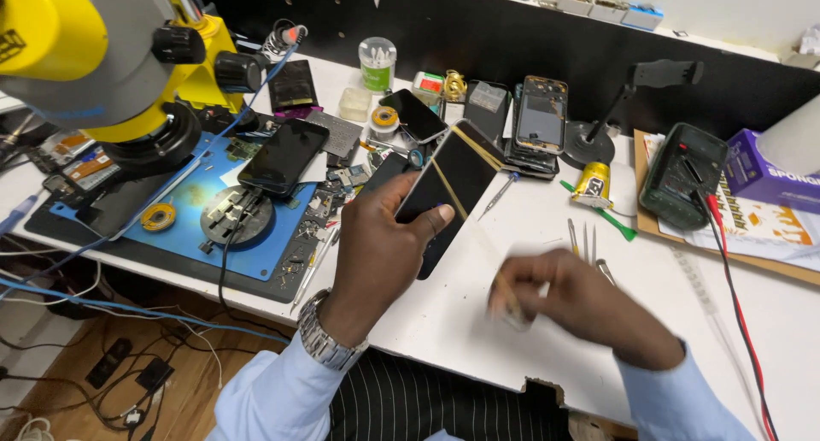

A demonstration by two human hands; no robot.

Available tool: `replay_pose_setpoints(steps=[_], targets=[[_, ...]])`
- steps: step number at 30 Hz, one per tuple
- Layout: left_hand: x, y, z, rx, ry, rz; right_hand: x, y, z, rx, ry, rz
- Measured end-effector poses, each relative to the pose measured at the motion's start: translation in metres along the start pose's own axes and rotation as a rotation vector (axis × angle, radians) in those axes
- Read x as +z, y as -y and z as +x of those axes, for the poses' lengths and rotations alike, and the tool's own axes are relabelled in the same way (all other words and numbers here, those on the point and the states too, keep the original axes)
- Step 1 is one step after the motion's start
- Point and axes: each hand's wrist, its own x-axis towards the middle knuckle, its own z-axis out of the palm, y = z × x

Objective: Cleaning a mobile phone screen and securing it to the body using rubber bands after a repair.

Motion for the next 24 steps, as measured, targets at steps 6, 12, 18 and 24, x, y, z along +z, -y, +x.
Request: replay_pose_setpoints(steps=[6,12,18,24], targets=[[0.012,0.014,0.006,-0.269,-0.014,-0.306,0.022,-0.009,-0.018,-0.607,-0.182,0.729],[0.007,0.022,-0.002,0.353,-0.039,-0.033,0.012,0.011,0.009,-0.179,-0.220,1.043],[0.003,0.016,-0.002,1.027,0.245,0.514,0.000,-0.005,0.005,-0.081,-0.258,0.785],[0.015,0.016,-0.011,0.778,0.133,0.341,0.021,0.009,0.015,0.119,-0.471,0.587]])
